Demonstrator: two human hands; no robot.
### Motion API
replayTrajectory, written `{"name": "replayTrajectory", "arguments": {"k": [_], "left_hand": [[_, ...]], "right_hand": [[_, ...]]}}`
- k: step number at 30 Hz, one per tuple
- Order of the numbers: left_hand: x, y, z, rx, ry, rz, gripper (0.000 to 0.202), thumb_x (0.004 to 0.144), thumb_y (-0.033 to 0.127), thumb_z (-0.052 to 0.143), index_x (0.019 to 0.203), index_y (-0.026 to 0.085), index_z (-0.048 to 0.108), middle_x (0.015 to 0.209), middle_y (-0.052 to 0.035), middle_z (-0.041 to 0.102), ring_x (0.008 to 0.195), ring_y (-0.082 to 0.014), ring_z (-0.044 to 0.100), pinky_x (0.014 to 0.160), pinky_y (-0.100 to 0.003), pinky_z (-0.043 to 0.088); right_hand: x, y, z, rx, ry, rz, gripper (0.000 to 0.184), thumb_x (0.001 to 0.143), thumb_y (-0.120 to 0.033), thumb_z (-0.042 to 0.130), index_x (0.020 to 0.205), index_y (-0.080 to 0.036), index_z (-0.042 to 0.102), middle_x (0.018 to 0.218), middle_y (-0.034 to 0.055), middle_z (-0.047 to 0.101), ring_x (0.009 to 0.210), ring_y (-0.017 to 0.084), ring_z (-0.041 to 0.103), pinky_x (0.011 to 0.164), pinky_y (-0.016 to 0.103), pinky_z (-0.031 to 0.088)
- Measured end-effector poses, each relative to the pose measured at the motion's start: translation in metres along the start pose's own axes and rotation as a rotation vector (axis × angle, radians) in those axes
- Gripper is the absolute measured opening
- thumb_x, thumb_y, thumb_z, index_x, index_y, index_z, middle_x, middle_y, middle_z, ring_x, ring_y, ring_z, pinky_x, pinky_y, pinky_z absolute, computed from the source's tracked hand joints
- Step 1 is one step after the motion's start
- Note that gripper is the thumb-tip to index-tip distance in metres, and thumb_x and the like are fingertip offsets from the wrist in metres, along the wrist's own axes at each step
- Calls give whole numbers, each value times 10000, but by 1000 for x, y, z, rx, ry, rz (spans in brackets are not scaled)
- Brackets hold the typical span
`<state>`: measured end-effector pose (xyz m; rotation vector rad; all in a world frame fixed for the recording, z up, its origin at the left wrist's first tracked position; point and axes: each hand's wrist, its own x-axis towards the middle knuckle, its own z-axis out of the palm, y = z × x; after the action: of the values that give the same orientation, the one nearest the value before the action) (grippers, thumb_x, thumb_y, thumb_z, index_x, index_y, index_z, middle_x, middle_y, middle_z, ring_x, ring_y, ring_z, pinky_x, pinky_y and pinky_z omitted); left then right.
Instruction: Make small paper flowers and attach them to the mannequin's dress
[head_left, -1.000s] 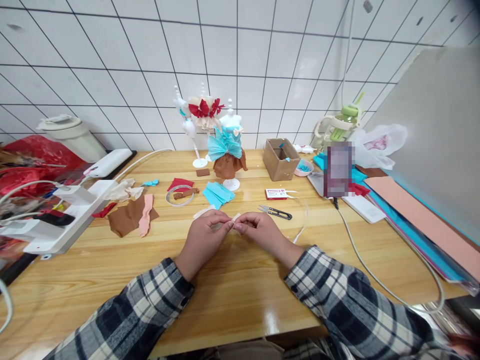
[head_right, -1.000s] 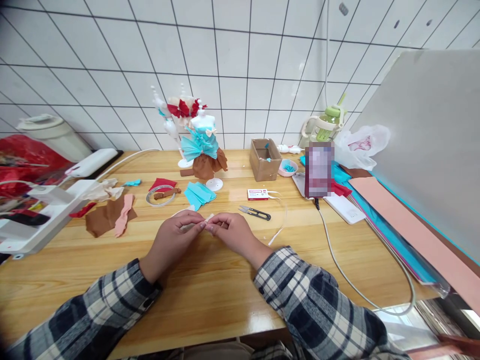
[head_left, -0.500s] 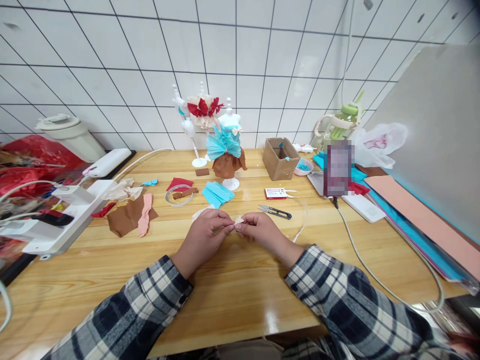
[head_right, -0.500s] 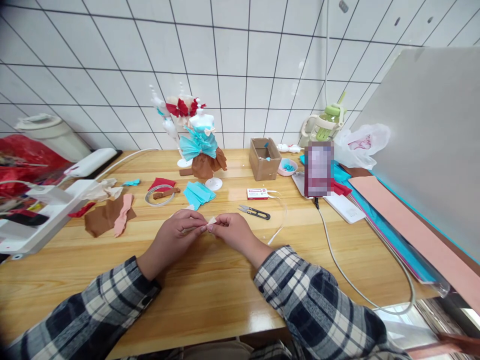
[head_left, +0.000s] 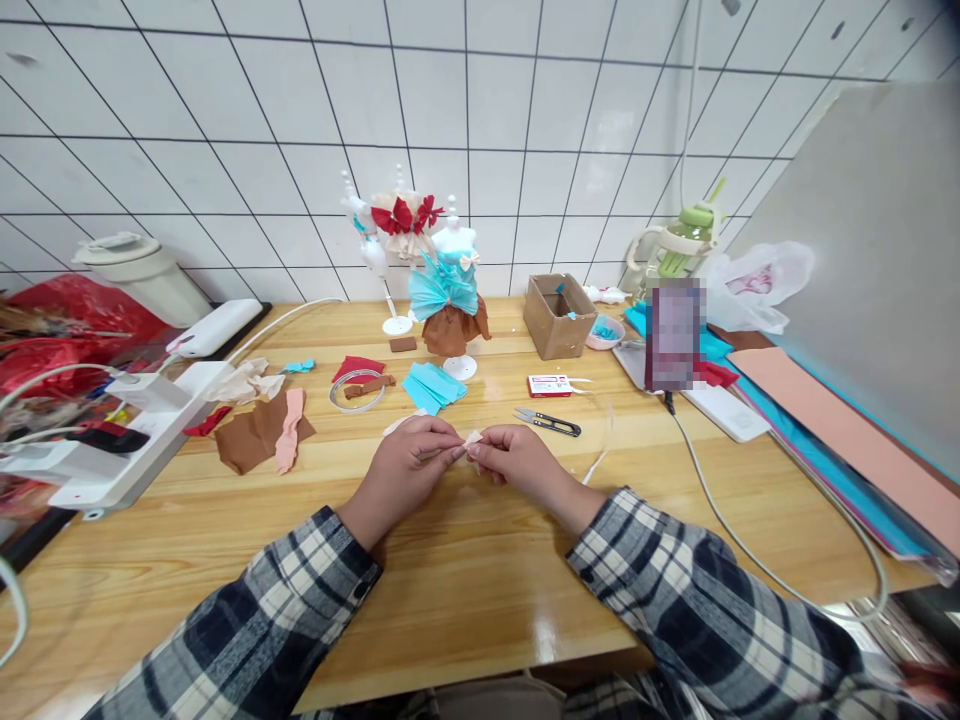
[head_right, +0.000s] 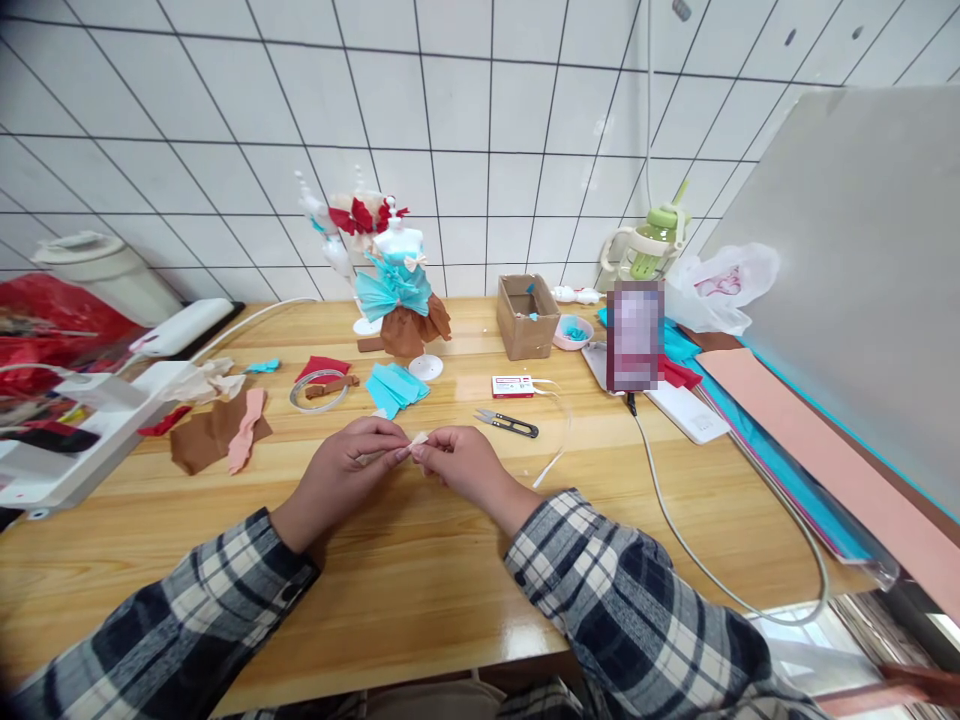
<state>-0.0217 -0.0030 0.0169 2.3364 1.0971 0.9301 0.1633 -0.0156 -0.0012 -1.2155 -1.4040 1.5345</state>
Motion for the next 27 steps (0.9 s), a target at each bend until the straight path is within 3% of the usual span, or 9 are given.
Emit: {"name": "replayTrajectory", "arguments": {"k": [5, 9, 11, 14, 17, 19, 22, 27], "left_hand": [[-2, 2, 4, -163, 53, -195, 210, 844, 351, 591, 779, 203, 725, 840, -43, 680, 796, -159, 633, 754, -278, 504], [-1, 3, 4, -158, 103, -201, 218, 866, 339, 564, 817, 196, 721, 854, -53, 684, 836, -170, 630, 779, -289, 504], [-2, 5, 1, -77, 130, -126, 209, 877, 316, 552, 825, 196, 715, 860, -54, 687, 838, -166, 629, 773, -286, 505], [-6, 6, -7, 141, 120, 118, 155, 874, 238, 556, 857, 220, 709, 888, -45, 702, 848, -166, 623, 811, -315, 494], [-10, 5, -18, 311, 26, 384, 220, 863, 172, 548, 967, 298, 696, 932, -12, 717, 888, -170, 623, 898, -370, 473], [-11, 4, -23, 358, -55, 488, 254, 871, 170, 533, 999, 331, 682, 917, 7, 715, 869, -157, 631, 929, -374, 472], [-8, 7, -26, 362, -164, 576, 261, 893, 175, 509, 1017, 337, 672, 892, 17, 709, 858, -144, 639, 941, -354, 483], [-3, 12, -23, 266, -321, 567, 283, 923, 175, 457, 1053, 327, 658, 900, 3, 698, 907, -126, 636, 943, -300, 485]], "right_hand": [[-2, -4, 3, -13, 3, -11, 267, 745, -420, 635, 711, -160, 586, 581, -45, 525, 453, 54, 402, 432, 191, 317], [-2, -4, 3, -33, -8, 12, 272, 710, -414, 688, 778, -159, 623, 576, -50, 502, 474, 65, 413, 413, 185, 343], [-2, -3, 1, -12, -35, 28, 289, 710, -433, 689, 777, -159, 628, 561, -56, 481, 463, 65, 401, 393, 186, 345], [-2, -4, -6, 12, -119, 31, 281, 720, -430, 682, 787, -164, 621, 565, -61, 478, 471, 68, 408, 391, 182, 365], [-3, -6, -16, -49, -224, 37, 219, 733, -367, 674, 812, -170, 618, 574, -60, 492, 489, 69, 430, 408, 172, 394], [-3, -9, -22, -104, -284, 30, 168, 757, -325, 648, 822, -173, 624, 596, -53, 502, 506, 71, 443, 429, 171, 411], [-3, -11, -28, -225, -322, -58, 112, 786, -276, 624, 817, -170, 647, 697, -22, 557, 583, 87, 489, 483, 182, 427], [-1, -9, -31, -517, -343, -298, 54, 795, -139, 627, 801, -169, 672, 795, -2, 611, 762, 115, 559, 706, 225, 445]]}}
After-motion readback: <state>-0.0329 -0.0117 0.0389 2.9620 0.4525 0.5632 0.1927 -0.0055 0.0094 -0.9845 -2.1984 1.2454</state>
